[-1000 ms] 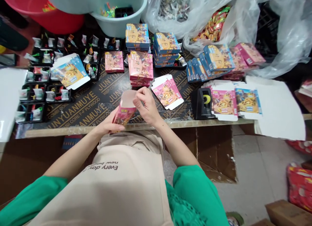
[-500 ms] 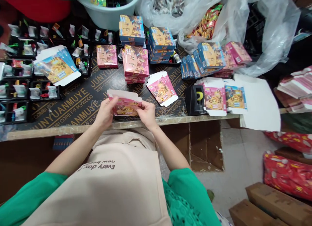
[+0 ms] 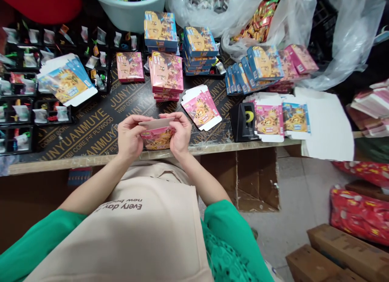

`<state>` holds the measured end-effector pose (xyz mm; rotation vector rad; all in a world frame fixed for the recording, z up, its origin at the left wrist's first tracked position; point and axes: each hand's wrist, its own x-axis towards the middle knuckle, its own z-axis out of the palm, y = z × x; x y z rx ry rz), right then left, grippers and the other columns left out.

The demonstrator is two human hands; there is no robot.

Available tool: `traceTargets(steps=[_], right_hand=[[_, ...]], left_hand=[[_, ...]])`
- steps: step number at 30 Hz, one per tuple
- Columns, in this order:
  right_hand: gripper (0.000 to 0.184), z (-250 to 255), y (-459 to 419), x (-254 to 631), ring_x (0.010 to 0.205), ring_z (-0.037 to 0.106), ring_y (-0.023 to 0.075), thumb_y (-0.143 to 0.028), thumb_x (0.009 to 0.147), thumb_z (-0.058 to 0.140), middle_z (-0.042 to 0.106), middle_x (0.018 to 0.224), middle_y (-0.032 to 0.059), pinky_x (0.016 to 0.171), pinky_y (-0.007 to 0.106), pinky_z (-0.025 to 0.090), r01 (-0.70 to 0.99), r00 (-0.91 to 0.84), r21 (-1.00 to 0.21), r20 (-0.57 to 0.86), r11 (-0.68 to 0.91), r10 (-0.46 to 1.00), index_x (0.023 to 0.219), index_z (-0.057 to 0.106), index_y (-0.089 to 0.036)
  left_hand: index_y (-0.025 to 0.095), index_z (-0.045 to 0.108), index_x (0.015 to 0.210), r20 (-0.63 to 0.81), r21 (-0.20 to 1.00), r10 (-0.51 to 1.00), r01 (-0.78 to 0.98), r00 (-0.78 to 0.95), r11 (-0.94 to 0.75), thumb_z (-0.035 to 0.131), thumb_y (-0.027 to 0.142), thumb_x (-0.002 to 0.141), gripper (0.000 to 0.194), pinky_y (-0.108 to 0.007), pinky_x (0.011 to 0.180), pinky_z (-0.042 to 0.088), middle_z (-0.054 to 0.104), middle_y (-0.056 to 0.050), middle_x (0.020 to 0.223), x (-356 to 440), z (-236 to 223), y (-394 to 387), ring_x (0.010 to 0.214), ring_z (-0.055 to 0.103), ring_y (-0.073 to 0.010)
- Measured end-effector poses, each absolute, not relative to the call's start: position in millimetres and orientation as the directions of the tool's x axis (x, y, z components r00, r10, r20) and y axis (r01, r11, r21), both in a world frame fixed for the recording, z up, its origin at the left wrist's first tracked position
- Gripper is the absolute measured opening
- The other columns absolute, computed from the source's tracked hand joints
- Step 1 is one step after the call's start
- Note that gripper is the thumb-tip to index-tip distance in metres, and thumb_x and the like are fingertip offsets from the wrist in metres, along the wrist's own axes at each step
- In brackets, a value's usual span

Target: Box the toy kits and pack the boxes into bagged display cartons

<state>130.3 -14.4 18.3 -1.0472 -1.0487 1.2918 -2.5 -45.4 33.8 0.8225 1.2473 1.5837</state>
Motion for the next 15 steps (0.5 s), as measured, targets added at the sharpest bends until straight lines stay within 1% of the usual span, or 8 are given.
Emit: traceTargets(steps=[2,4,6,8,9,12,13,15], right_hand=[[0.026,15.4,-17.4,126.9,0.094,0.072,0.0235,-0.048,0.091,0.050,0.076,0.098,0.0045,0.095,0.045,0.055,-0.202,0.055,-0.979,0.032,0.043,0.998,0.080,0.057,-0.025],[0.027,11.7,-18.5,127.6,0.095,0.072,0.0230,-0.051,0.088,0.062,0.077,0.099,0.0043,0.095,0.043,0.056,-0.194,0.065,-0.979,0.054,0.066,0.996,0.081,0.061,-0.025],[0.024,9.6,-17.3,132.0,0.096,0.072,0.0221,-0.047,0.082,0.073,0.078,0.099,0.0032,0.094,0.040,0.057,-0.182,0.050,-0.979,0.085,0.093,0.995,0.088,0.066,-0.026],[0.025,10.3,-14.9,137.9,0.092,0.073,0.0208,-0.047,0.080,0.077,0.078,0.096,0.0024,0.090,0.038,0.058,-0.136,0.008,-0.986,0.096,0.096,0.995,0.091,0.070,-0.026],[0.025,11.8,-13.7,140.8,0.087,0.072,0.0202,-0.048,0.080,0.077,0.078,0.093,0.0023,0.087,0.037,0.059,-0.103,-0.017,-0.991,0.088,0.086,0.996,0.089,0.071,-0.025],[0.025,18.6,-10.1,147.5,0.081,0.072,0.0197,-0.048,0.079,0.079,0.079,0.089,0.0031,0.082,0.037,0.059,-0.034,-0.104,-0.997,0.072,0.069,0.992,0.082,0.075,-0.024],[0.023,21.0,-9.1,149.4,0.082,0.072,0.0201,-0.046,0.079,0.079,0.079,0.090,0.0034,0.082,0.037,0.060,-0.033,-0.140,-0.997,0.077,0.073,0.987,0.082,0.076,-0.023],[0.019,24.8,-6.8,153.8,0.086,0.074,0.0208,-0.042,0.080,0.080,0.080,0.092,0.0039,0.083,0.037,0.060,-0.044,-0.222,-0.995,0.098,0.090,0.970,0.081,0.077,-0.023]], left_hand=[[0.024,0.071,0.071,0.021,0.963,0.926,-0.243,-0.377,-0.121,0.070,0.027,0.072,0.004,-0.038,0.089,0.056,0.074,0.000,0.079,2.6,32.2,-47.1,0.084,0.070,-0.0207],[0.023,0.071,0.072,0.026,0.960,0.934,-0.253,-0.357,-0.123,0.076,0.031,0.073,0.010,-0.038,0.089,0.057,0.075,0.000,0.079,1.3,29.3,-47.0,0.082,0.072,-0.0201],[0.023,0.072,0.081,0.003,0.960,0.948,-0.265,-0.318,-0.092,0.082,0.032,0.071,0.017,-0.036,0.086,0.058,0.076,-0.001,0.082,-5.4,27.4,-45.3,0.082,0.073,-0.0200],[0.023,0.072,0.090,-0.019,0.967,0.961,-0.250,-0.277,-0.053,0.086,0.032,0.068,0.028,-0.034,0.082,0.059,0.077,-0.002,0.085,-14.2,27.8,-43.8,0.083,0.074,-0.0205],[0.023,0.072,0.090,-0.026,0.973,0.965,-0.229,-0.261,-0.035,0.086,0.033,0.067,0.029,-0.034,0.081,0.059,0.077,-0.002,0.085,-18.4,28.8,-43.6,0.083,0.074,-0.0206],[0.020,0.074,0.081,-0.010,0.993,0.976,-0.115,-0.218,-0.016,0.085,0.035,0.071,0.021,-0.035,0.082,0.061,0.079,-0.005,0.088,-29.4,32.5,-47.3,0.083,0.075,-0.0215],[0.020,0.075,0.079,0.018,0.998,0.979,-0.060,-0.205,-0.031,0.084,0.036,0.073,0.019,-0.035,0.084,0.061,0.079,-0.006,0.089,-33.1,33.1,-50.1,0.085,0.076,-0.0221],[0.021,0.078,0.082,0.114,0.991,0.981,0.083,-0.157,-0.102,0.080,0.035,0.079,0.015,-0.037,0.089,0.061,0.080,-0.007,0.094,-41.4,31.9,-57.6,0.092,0.077,-0.0234]])
